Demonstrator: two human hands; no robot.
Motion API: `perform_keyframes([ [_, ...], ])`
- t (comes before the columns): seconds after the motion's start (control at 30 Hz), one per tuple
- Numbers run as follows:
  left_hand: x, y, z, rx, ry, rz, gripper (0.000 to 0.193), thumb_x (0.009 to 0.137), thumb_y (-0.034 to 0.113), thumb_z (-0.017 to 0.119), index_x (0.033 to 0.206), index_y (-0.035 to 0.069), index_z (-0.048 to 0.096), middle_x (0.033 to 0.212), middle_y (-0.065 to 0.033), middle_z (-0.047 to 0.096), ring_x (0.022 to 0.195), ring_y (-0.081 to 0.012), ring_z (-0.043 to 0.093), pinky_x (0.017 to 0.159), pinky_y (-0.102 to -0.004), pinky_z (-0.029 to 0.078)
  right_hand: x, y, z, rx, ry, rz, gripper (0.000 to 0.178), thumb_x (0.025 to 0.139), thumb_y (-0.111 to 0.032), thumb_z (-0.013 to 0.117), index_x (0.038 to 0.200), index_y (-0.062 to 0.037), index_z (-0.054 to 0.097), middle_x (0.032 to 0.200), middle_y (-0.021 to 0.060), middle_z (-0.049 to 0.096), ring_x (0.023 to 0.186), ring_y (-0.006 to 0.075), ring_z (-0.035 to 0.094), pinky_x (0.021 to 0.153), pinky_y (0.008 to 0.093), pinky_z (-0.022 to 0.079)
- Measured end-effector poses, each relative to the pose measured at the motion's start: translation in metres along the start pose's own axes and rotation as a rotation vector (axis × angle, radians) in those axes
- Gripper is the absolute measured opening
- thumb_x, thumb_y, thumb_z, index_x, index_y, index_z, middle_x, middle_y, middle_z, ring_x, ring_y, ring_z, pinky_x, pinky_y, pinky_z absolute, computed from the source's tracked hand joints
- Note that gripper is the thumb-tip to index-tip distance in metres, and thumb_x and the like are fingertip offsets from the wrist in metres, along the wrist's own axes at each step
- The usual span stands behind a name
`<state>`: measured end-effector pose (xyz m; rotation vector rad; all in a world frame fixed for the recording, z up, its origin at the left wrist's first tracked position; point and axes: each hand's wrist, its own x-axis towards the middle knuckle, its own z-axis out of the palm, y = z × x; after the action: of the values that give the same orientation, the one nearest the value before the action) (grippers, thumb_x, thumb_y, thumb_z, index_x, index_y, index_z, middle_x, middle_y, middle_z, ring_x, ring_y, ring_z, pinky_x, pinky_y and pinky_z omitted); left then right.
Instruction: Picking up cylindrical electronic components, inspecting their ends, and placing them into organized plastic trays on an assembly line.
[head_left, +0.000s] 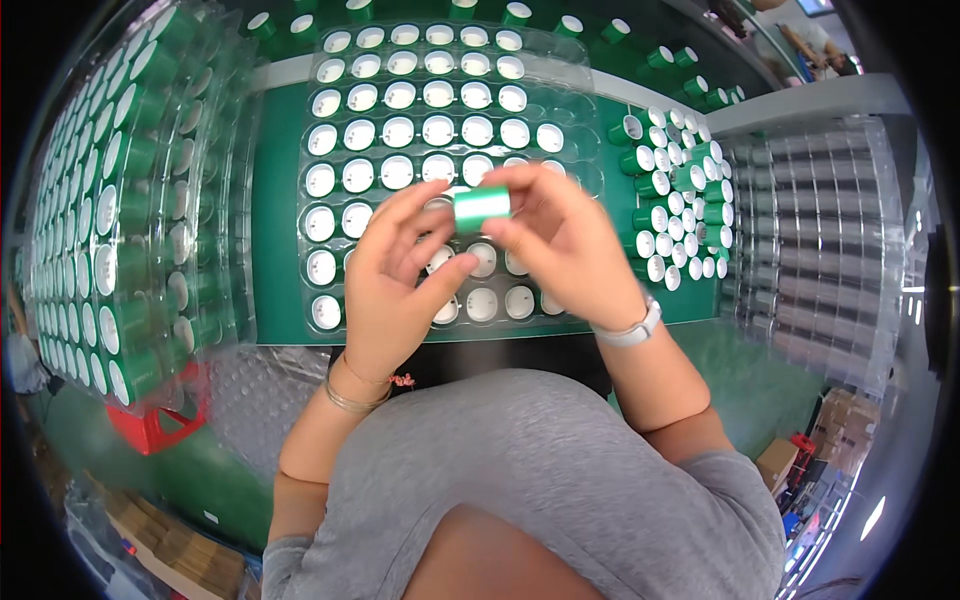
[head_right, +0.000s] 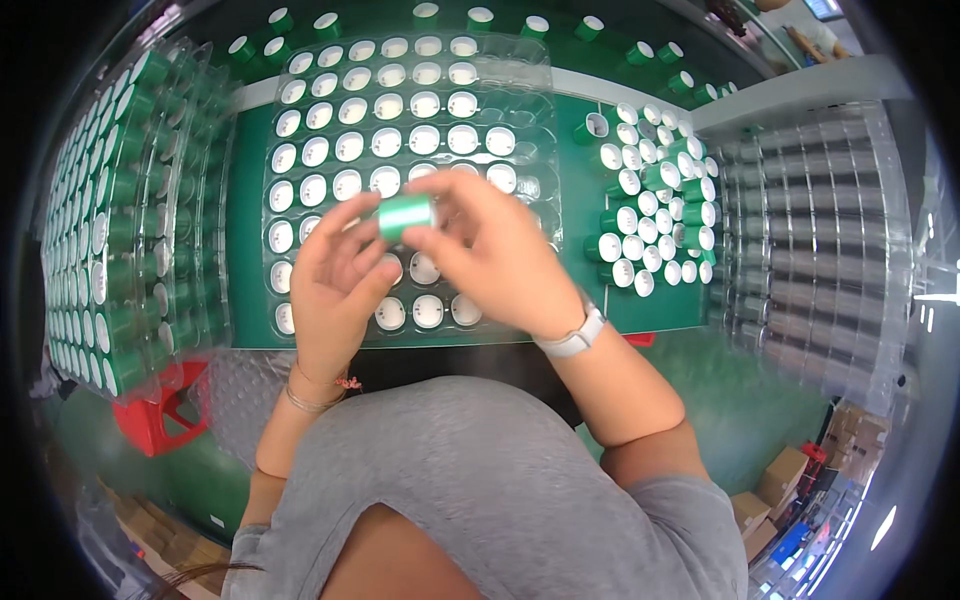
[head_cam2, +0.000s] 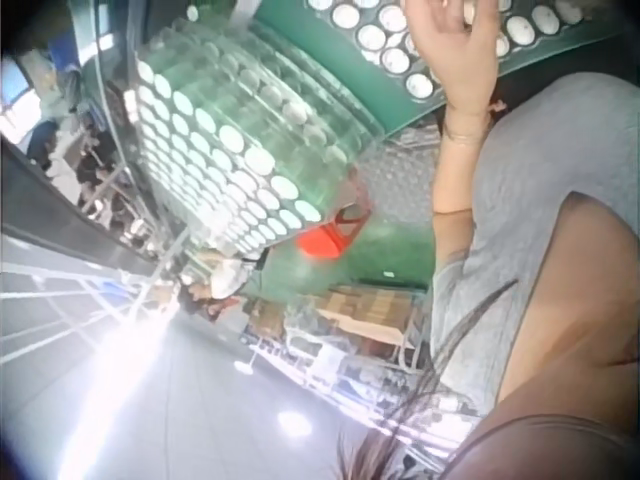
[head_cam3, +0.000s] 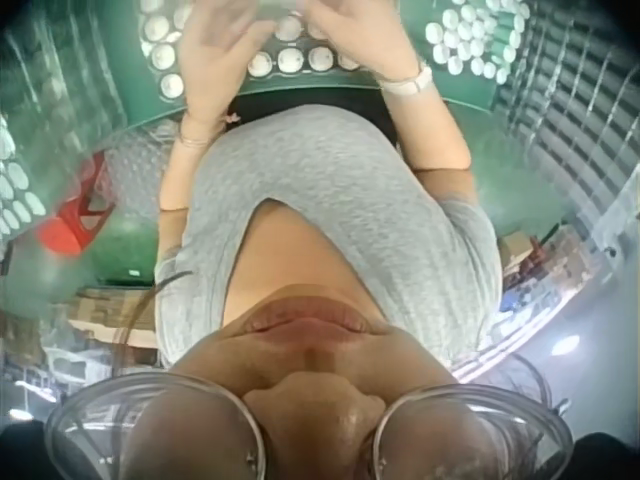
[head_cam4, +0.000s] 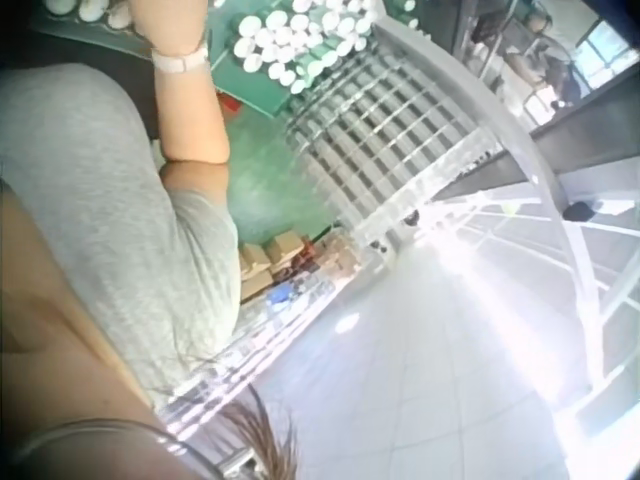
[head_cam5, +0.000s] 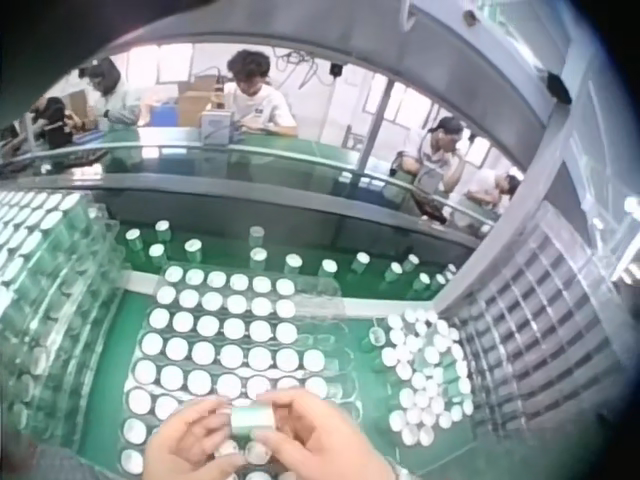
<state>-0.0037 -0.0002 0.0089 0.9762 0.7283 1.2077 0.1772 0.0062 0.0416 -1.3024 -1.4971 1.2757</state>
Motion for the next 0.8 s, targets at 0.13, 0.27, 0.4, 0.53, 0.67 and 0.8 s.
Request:
perform_keyframes([
  [0.13,0.001,0.001,-0.006,0.046,-0.008,0.030,0.052,0.078,-0.011,0.069,0.125,-0.001,0.051,0.135,-0.0138,0.044,0.129,-0.0252,0.047,0.111,-0.0397,0.039,0.032,-0.007,-0.034,-0.641,0.375,-0.230,0.029,0.085,-0.005,0.069,0.110,0.0006,0.057,0.095,0.0081,0.063,0.083,0.0174,0.061,0.073,0.0278,0.049],
  [0.27,0.002,-0.004,-0.007,0.125,-0.117,0.072,0.046,0.079,-0.012,0.066,0.121,-0.001,0.053,0.133,-0.0141,0.044,0.126,-0.0250,0.049,0.110,-0.0399,0.041,0.065,0.021,-0.063,-0.980,0.434,-0.433,0.031,0.081,-0.007,0.070,0.109,0.0014,0.058,0.099,0.0171,0.063,0.088,0.0344,0.061,0.079,0.0384,0.050],
  [0.4,0.000,-0.003,-0.010,0.136,-0.156,0.071,0.042,0.080,-0.014,0.062,0.119,-0.002,0.053,0.131,-0.0139,0.045,0.125,-0.0247,0.049,0.109,-0.0400,0.041,0.069,0.030,-0.056,-1.046,0.299,-0.238,0.034,0.082,-0.008,0.068,0.113,0.0016,0.058,0.112,0.0206,0.060,0.103,0.0389,0.057,0.089,0.0433,0.047],
  [0.53,-0.001,-0.005,-0.013,0.099,-0.163,0.070,0.041,0.081,-0.016,0.059,0.119,-0.002,0.053,0.131,-0.0140,0.044,0.125,-0.0259,0.050,0.109,-0.0399,0.041,0.056,0.026,-0.042,-1.326,0.264,-0.198,0.052,0.093,-0.034,0.057,0.133,-0.0009,0.051,0.142,0.0147,0.048,0.127,0.0386,0.045,0.102,0.0516,0.039],
  [0.67,-0.001,-0.003,-0.013,0.085,-0.170,0.044,0.034,0.085,-0.009,0.057,0.119,-0.003,0.053,0.132,-0.0152,0.044,0.125,-0.0267,0.050,0.110,-0.0416,0.039,0.064,0.021,-0.055,-1.223,0.173,-0.155,0.050,0.097,-0.035,0.049,0.134,-0.0008,0.050,0.144,0.0167,0.046,0.135,0.0404,0.038,0.109,0.0508,0.032],
  [0.8,-0.002,0.000,-0.013,0.063,-0.164,0.040,0.027,0.091,0.001,0.057,0.118,-0.004,0.054,0.131,-0.0160,0.045,0.122,-0.0262,0.051,0.109,-0.0432,0.039,0.119,-0.008,-0.144,-1.146,0.253,-0.140,0.049,0.091,-0.020,0.056,0.134,0.0016,0.049,0.130,0.0243,0.054,0.119,0.0393,0.054,0.104,0.0403,0.042],
])
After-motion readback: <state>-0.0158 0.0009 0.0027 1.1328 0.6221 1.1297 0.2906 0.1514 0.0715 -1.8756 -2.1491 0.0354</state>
